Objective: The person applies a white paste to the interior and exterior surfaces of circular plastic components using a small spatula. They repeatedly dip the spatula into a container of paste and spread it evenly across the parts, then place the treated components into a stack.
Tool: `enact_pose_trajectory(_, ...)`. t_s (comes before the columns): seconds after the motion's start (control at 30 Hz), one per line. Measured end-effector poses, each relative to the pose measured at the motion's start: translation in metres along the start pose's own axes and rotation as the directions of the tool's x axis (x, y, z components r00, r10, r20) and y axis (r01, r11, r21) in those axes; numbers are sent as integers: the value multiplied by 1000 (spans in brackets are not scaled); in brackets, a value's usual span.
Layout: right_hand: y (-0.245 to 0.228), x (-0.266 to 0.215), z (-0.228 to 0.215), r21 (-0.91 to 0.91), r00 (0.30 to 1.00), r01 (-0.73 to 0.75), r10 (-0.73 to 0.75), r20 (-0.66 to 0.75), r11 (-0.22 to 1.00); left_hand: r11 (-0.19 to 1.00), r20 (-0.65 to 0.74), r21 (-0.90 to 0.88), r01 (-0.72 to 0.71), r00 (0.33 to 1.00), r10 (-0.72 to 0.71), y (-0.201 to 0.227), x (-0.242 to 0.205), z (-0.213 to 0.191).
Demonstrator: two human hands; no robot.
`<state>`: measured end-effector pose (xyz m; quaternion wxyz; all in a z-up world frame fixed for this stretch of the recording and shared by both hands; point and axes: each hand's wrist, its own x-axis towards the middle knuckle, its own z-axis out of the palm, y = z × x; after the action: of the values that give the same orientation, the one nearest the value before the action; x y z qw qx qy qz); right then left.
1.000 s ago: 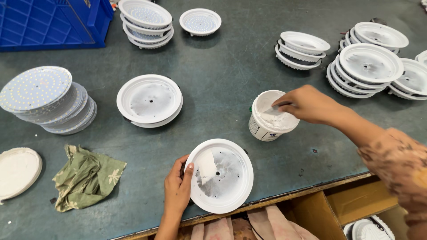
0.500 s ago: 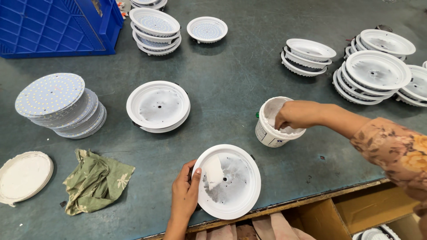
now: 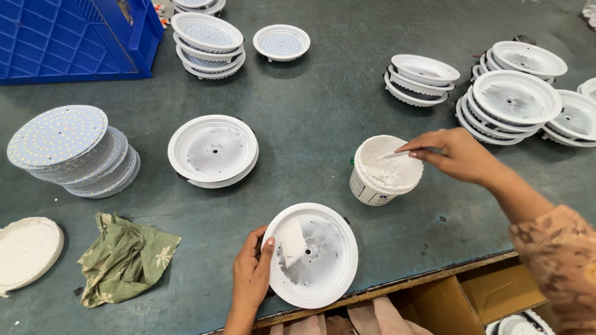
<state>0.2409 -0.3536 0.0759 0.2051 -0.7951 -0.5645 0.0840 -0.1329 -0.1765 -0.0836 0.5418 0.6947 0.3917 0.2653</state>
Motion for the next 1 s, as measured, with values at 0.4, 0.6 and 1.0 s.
enact_pose_trajectory(0.4, 24, -33, 47, 797, 938, 123, 193, -288, 591, 996, 86, -63, 64, 995, -58, -6, 3, 2)
enact_pose_trajectory(0.6, -90, -58, 113, 244, 952, 273, -225, -209, 930, 997, 29, -53, -61, 998, 63, -1, -6, 3)
enact_pose_trajectory(1.0, -148, -65, 182, -423, 850, 475, -527, -7, 771, 997, 33, -76, -16, 999, 19, 4, -13, 3)
